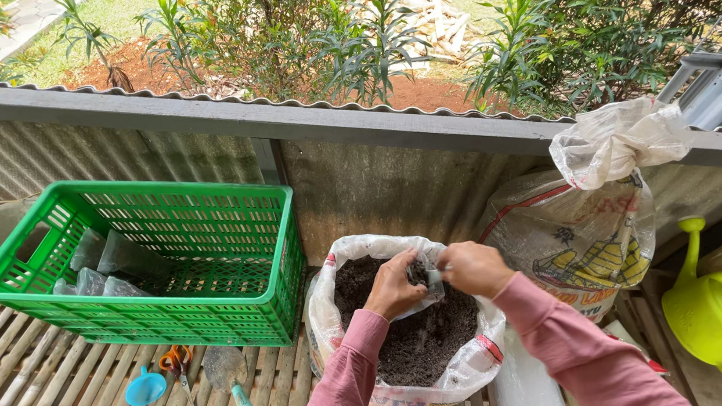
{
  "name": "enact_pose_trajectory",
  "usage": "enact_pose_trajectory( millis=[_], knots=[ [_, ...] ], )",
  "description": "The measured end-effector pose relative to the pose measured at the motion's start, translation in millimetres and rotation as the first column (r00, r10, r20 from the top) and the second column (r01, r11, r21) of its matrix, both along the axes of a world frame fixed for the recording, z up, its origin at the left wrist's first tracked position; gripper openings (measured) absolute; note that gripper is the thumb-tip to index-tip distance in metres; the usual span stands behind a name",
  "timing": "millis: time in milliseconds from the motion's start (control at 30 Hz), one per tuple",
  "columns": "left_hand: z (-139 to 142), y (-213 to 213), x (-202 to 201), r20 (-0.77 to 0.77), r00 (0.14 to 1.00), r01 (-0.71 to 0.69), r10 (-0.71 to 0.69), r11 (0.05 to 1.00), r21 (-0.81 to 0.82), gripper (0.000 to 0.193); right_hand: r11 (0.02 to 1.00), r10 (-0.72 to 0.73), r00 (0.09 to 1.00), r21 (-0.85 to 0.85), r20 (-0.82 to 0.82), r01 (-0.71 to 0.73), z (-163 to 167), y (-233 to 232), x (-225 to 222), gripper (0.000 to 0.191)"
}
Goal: The person scoops soil from a large sack using a small trowel and fills several clear plastic planting pouches. They then place the filled pouches into a green plastic basket. The person repeats this process for multiple pouches.
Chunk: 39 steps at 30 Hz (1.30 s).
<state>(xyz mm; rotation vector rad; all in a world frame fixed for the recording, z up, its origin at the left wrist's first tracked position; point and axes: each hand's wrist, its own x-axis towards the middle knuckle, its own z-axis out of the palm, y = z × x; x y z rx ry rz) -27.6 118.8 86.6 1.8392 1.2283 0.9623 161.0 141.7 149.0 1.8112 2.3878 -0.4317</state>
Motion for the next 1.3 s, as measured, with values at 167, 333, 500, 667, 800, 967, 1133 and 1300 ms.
enact_pose_trajectory(
  millis=[167,333,500,667,800,967,1133,1300],
  knots=[
    [-2.9,2.8,-14.6,0.02,0.999,-0.051,0.051,0.998,0.02,0.073,0.93,0.169,0.963,0.29,0.21,-0.226,-50.6,3.2,-41.6,0.012],
    [-9.2,6.2,-25.1,0.023,0.989,-0.142,0.143,0.989,-0.048,0.073,0.595,0.351,0.889,0.664,0.293,-0.453,-58.5,-9.5,-50.7,0.01],
    [-16.0,14.0,-36.2,-0.02,0.975,-0.222,0.221,0.967,-0.123,0.069,0.648,0.285,0.927,0.663,0.246,-0.375,-6.6,-22.5,-40.8,0.024],
    [-17.1,23.7,-41.2,-0.001,0.971,-0.232,0.238,0.946,-0.224,0.069,0.866,0.016,0.995,0.496,0.103,-0.066,56.2,-37.6,10.4,0.02],
    [-5.0,23.4,-47.6,0.082,0.98,-0.162,0.181,0.967,-0.195,0.075,0.931,-0.188,0.982,0.317,-0.016,0.184,74.2,-33.1,66.4,0.022],
    [20.2,21.6,-58.0,0.556,0.83,0.138,0.045,0.949,-0.282,0.078,0.953,-0.302,0.942,0.055,0.149,0.297,13.8,-10.9,80.9,0.025],
    [26.6,12.0,-46.9,0.042,0.995,-0.09,0.091,0.995,-0.036,0.07,0.993,-0.116,0.959,0.063,0.257,0.103,-76.8,-15.8,42.8,0.043],
    [17.8,10.3,-39.4,0.111,0.98,-0.159,0.162,0.987,-0.035,0.067,0.926,0.081,0.944,0.325,0.321,-0.19,-114.8,-29.1,14.2,0.029]
  ],
)
